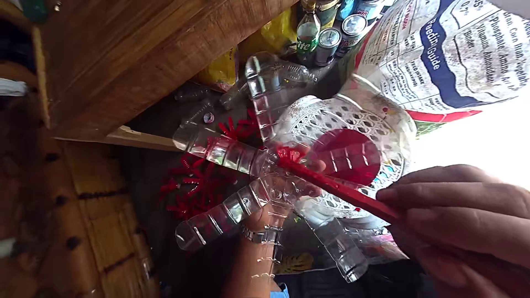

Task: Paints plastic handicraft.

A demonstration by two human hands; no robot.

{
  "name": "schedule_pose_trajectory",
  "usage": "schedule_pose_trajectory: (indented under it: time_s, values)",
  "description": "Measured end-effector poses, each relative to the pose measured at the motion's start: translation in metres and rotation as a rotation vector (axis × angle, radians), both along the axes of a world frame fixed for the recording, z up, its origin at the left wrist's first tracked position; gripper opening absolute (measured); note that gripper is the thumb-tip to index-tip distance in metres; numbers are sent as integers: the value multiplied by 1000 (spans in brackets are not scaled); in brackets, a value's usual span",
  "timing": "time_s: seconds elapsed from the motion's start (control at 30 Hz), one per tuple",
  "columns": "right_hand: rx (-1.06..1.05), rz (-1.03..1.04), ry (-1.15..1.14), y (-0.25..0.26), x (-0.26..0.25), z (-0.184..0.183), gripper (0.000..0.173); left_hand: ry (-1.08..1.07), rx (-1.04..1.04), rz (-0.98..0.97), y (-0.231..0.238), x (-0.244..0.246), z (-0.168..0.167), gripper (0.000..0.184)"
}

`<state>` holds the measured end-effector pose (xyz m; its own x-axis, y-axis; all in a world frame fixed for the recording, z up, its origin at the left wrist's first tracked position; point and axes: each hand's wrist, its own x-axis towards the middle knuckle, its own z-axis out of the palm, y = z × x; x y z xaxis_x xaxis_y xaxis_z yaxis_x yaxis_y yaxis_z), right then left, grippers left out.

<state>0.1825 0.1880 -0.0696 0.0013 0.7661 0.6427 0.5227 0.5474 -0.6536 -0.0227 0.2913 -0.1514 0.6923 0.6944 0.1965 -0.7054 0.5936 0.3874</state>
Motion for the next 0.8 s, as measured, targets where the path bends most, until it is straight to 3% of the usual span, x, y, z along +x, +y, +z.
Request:
schedule_pose_trajectory:
  time_s: [0.17,0.3,0.8]
  values:
    - [20,12,-58,1,-4,0,21,-15,39,2,-1,0,-5,45]
    - [28,-9,-70,2,-4,1,21,84,45,4,0,-3,-9,57]
    - [-40,0,-7,-2,6,2,25,119,-12,12,1,-3,-19,57]
